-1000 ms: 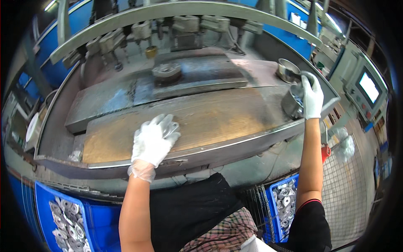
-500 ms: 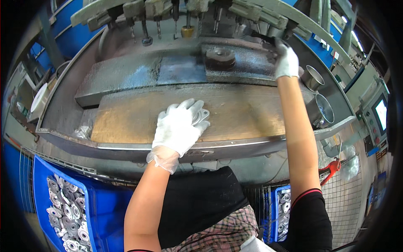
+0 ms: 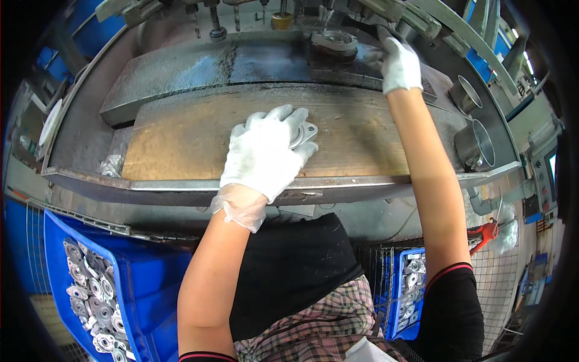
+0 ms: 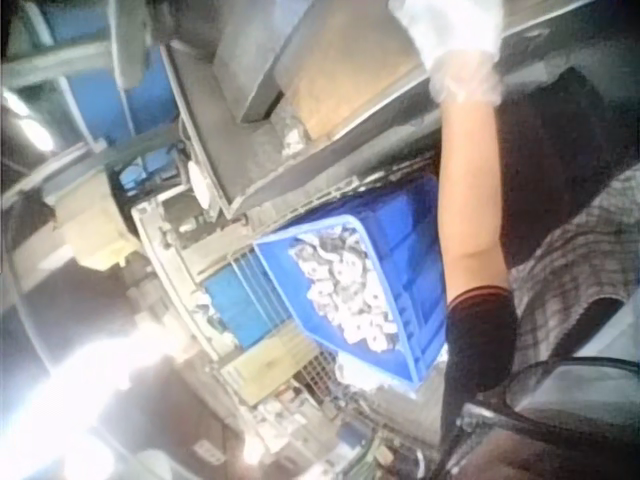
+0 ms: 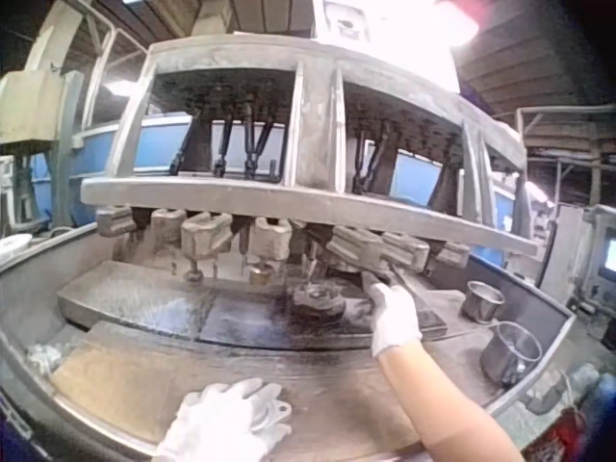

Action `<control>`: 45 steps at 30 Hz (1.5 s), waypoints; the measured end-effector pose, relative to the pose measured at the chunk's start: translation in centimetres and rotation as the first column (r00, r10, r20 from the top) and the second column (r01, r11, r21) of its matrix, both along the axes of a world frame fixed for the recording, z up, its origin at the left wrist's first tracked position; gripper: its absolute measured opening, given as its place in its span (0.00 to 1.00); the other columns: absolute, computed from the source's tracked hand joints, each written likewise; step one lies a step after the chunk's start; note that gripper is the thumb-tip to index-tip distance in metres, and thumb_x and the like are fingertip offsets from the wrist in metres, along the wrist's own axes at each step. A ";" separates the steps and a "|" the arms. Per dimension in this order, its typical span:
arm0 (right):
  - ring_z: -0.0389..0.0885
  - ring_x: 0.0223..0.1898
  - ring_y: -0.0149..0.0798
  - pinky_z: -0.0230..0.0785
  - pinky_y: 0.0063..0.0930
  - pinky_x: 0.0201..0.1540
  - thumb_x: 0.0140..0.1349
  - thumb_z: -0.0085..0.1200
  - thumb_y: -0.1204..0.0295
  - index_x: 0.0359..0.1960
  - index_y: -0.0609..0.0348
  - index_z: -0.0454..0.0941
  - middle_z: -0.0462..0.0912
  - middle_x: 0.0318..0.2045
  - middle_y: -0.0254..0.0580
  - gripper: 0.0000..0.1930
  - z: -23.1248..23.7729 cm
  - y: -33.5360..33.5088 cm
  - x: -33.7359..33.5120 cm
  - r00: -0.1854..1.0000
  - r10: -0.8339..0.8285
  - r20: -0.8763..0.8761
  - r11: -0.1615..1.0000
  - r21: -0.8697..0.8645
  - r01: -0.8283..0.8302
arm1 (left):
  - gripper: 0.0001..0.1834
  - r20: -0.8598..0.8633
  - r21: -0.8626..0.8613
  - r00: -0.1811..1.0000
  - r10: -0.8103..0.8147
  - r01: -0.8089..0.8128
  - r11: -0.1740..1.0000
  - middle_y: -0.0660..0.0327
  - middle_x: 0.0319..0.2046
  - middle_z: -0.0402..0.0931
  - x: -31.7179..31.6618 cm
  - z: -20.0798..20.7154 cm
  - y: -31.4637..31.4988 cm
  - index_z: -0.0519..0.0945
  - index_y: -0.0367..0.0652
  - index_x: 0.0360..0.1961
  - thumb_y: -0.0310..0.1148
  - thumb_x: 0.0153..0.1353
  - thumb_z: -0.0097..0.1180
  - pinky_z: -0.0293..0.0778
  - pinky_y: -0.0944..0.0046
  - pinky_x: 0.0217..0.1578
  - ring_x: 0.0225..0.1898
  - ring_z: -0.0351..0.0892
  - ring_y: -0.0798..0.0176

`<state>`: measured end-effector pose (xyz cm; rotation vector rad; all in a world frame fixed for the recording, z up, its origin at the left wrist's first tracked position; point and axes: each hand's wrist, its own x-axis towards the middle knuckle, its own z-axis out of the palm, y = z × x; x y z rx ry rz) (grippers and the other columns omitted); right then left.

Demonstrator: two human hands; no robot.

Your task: Using an air gun to clean debris from metal components and placing them on a machine for processing.

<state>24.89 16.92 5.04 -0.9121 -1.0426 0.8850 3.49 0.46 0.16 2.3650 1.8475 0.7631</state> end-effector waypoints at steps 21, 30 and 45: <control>0.80 0.22 0.36 0.71 0.26 0.25 0.65 0.52 0.61 0.59 0.71 0.66 0.83 0.38 0.54 0.27 -1.0 -6.7 -5.1 0.967 0.095 0.237 0.996 -0.024 -0.092 | 0.25 -0.006 0.035 1.000 0.016 -0.016 0.999 0.60 0.52 0.76 -0.7 -0.5 -0.5 0.76 0.49 0.55 0.47 0.58 0.56 0.70 0.50 0.51 0.50 0.76 0.51; 0.77 0.23 0.34 0.69 0.25 0.27 0.66 0.51 0.61 0.58 0.71 0.66 0.85 0.36 0.47 0.27 -2.2 0.2 -10.5 0.879 -0.025 0.476 0.999 0.036 0.009 | 0.24 0.012 0.045 1.000 -0.023 0.022 0.999 0.59 0.49 0.77 0.0 0.0 -0.1 0.77 0.50 0.54 0.48 0.58 0.56 0.71 0.50 0.49 0.49 0.76 0.51; 0.80 0.36 0.57 0.72 0.40 0.42 0.64 0.51 0.59 0.39 0.71 0.75 0.81 0.33 0.59 0.20 -2.8 -3.8 -17.0 0.743 -0.138 0.655 0.974 0.227 -0.019 | 0.19 -0.045 0.071 0.999 0.001 0.002 0.997 0.55 0.42 0.80 -0.4 -0.4 -0.1 0.81 0.47 0.47 0.44 0.59 0.56 0.70 0.47 0.46 0.45 0.78 0.47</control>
